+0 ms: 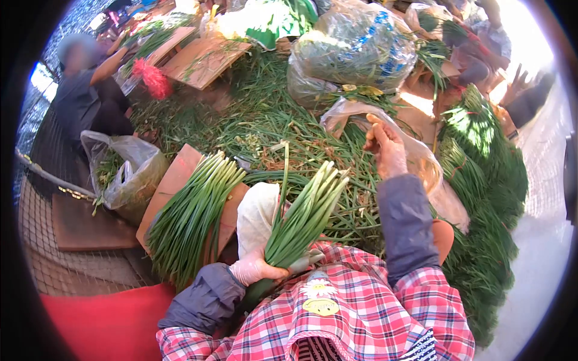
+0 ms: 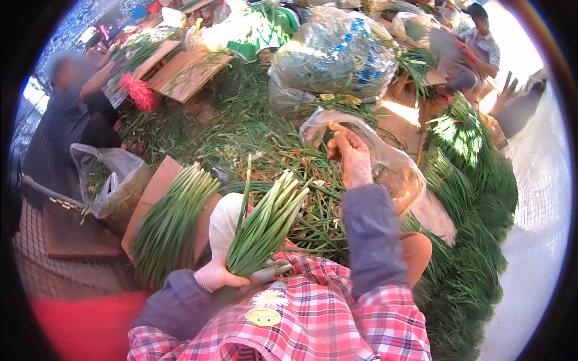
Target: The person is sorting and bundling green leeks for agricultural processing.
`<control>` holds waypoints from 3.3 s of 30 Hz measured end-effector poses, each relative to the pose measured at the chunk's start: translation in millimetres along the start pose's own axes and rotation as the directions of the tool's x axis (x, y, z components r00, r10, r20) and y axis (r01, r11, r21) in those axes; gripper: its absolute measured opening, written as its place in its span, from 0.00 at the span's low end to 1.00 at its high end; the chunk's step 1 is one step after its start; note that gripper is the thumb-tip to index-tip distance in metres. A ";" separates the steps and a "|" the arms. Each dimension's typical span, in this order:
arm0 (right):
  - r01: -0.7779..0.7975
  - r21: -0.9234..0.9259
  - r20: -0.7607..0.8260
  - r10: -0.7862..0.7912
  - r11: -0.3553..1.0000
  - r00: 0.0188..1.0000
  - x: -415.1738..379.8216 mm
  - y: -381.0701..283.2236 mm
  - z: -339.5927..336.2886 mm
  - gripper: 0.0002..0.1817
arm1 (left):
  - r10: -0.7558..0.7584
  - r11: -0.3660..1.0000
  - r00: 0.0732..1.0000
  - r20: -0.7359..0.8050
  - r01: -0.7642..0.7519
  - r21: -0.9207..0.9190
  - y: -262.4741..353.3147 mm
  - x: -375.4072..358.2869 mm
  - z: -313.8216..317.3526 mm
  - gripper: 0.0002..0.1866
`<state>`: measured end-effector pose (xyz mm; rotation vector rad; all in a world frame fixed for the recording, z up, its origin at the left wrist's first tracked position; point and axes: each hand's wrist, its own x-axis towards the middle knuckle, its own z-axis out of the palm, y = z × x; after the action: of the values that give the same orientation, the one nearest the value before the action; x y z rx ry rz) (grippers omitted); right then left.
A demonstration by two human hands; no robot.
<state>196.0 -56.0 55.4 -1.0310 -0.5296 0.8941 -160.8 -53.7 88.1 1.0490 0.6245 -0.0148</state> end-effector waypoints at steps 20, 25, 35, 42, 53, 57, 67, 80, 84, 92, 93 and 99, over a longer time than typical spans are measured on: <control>0.068 -0.966 0.058 0.045 -0.249 0.997 19.3 15.0 -18.0 0.16 | -0.078 0.984 0.976 -0.201 0.109 0.144 -21.3 -30.2 -46.3 0.44; 0.201 -0.812 0.330 0.146 0.547 0.933 -23.5 1.2 41.3 0.24 | 0.130 0.914 0.942 -0.308 0.007 0.405 -32.8 -27.8 -47.4 0.40; 0.797 -0.595 0.793 0.232 0.102 0.563 -44.4 14.6 122.6 0.13 | 0.173 0.711 0.898 -0.405 0.171 0.682 -17.8 -29.4 -36.7 0.40; 0.256 -0.665 0.362 0.002 0.701 0.932 -11.0 24.9 87.0 0.10 | 0.113 0.834 0.945 -0.306 0.077 0.546 -14.0 -30.1 -41.3 0.41; 0.368 -0.842 0.455 0.153 0.395 0.877 0.6 41.9 67.7 0.52 | 0.120 0.981 0.910 -0.397 -0.048 0.186 61.2 -144.5 -127.4 0.33; 0.765 -0.603 0.794 0.078 0.228 0.603 -12.1 32.1 191.9 0.58 | 0.045 0.995 0.943 -0.330 -0.013 0.098 73.4 -152.8 -186.3 0.29; 0.961 -0.143 0.852 0.466 -0.235 0.241 2.6 199.0 341.8 0.64 | -0.007 0.916 0.970 -0.245 0.104 0.387 12.8 -88.6 -311.8 0.35; 0.964 -0.223 0.859 0.497 0.144 0.124 25.1 218.7 345.9 0.53 | 0.645 0.426 0.473 -0.600 0.430 0.796 -3.2 -48.7 -204.5 0.51; 0.950 -0.284 0.849 0.495 0.129 0.186 24.0 223.1 350.3 0.55 | 0.659 0.444 0.352 -0.664 0.531 0.722 -54.5 -16.3 -186.9 0.45; 0.940 -0.317 0.840 0.500 0.130 0.214 19.1 223.0 348.0 0.53 | 0.704 0.546 0.304 -0.642 0.348 0.762 -60.9 -71.8 -143.9 0.29; 0.939 -0.319 0.834 0.508 0.127 0.215 18.9 223.2 348.0 0.52 | 0.743 0.534 0.222 -0.631 0.370 0.760 -61.6 -86.9 -139.1 0.23; 0.945 -0.313 0.838 0.497 0.098 0.226 14.9 226.4 347.0 0.52 | 0.558 0.830 -0.431 -0.709 0.302 0.469 -103.9 -216.3 -180.6 0.06</control>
<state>-140.0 181.6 4.4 -1.2318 -2.8348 0.4111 -456.6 -20.7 48.2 1.5184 2.3434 1.3861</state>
